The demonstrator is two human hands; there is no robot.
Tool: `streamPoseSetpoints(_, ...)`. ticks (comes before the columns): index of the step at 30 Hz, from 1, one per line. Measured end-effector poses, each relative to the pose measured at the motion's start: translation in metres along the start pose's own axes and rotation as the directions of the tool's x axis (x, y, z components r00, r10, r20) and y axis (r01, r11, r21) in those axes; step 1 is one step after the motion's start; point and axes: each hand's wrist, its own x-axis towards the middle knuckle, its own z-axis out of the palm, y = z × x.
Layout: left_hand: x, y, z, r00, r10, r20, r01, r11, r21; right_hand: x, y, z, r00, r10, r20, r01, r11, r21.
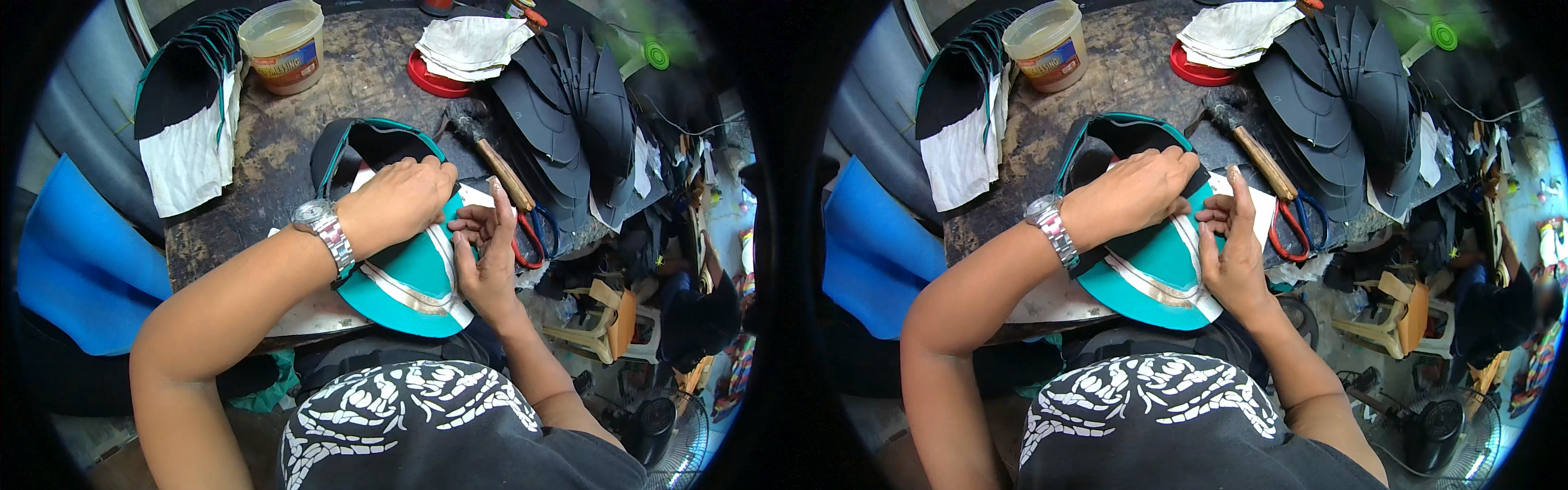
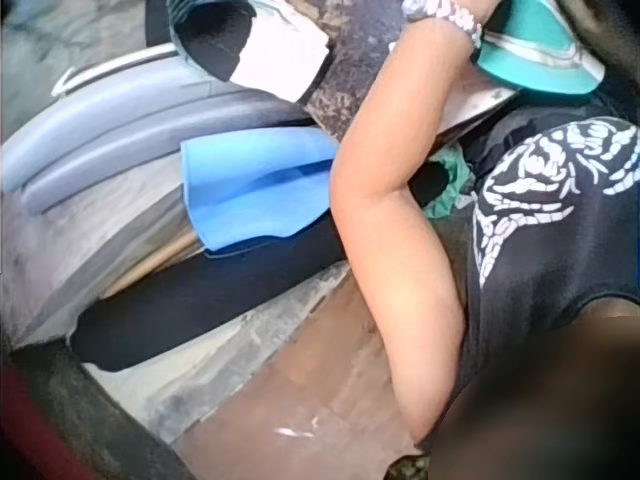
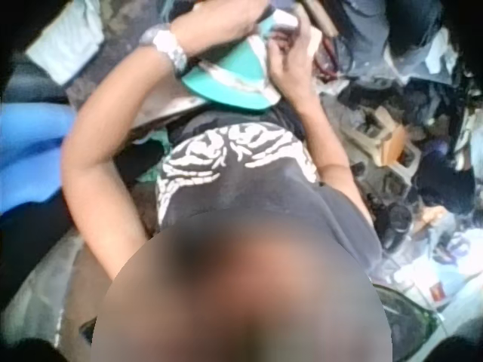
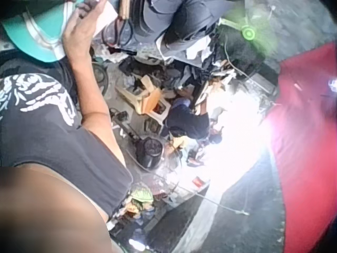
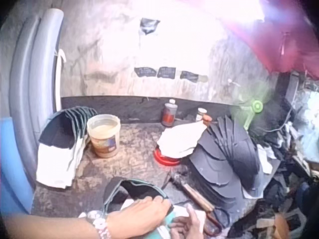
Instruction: The person assembles shoe components by hand, using a hammer to press black foam pieces onto a green shoe base. They repeatedly pick up foam pieces, align them, and tap them into place, then trim excess material with scissors.
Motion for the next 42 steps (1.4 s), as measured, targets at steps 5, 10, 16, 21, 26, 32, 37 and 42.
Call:
streamPoseSetpoints(5,-0.002,0.004,-0.002,0.997,0.050,0.051,-0.055,0.993,0.105,0.000,-0.003,0.001,1.000,0.018,0.020,-0.016,0.997,-0.078)
streamPoseSetpoints(10,-0.006,0.004,0.001,0.984,0.173,0.031,-0.176,0.965,0.196,0.001,-0.004,0.000,1.000,0.007,0.014,-0.004,0.988,-0.155)
streamPoseSetpoints(16,0.003,-0.023,0.000,0.995,0.055,-0.078,-0.066,0.987,-0.145,0.006,-0.011,-0.002,0.999,0.013,0.053,-0.002,0.980,-0.200)
streamPoseSetpoints(21,0.009,-0.031,-0.002,0.998,0.051,-0.033,-0.057,0.980,-0.190,0.018,-0.012,-0.008,0.979,0.037,0.203,0.067,0.872,-0.484)
streamPoseSetpoints(26,0.012,-0.033,-0.003,0.999,0.050,0.003,-0.049,0.982,-0.183,0.021,-0.012,-0.006,0.973,-0.032,0.227,0.175,0.742,-0.647)
streamPoseSetpoints(32,0.015,-0.035,0.000,0.999,0.044,0.007,-0.042,0.985,-0.166,0.023,-0.012,0.000,0.976,0.089,0.199,0.088,0.673,-0.734)
streamPoseSetpoints(37,0.016,-0.035,-0.002,0.998,0.038,0.043,-0.030,0.984,-0.175,0.026,-0.014,-0.004,0.968,0.160,0.194,0.030,0.691,-0.722)
streamPoseSetpoints(42,0.016,-0.036,-0.001,0.996,0.021,0.082,-0.007,0.985,-0.173,0.028,-0.017,-0.017,0.923,0.173,0.343,0.108,0.740,-0.664)
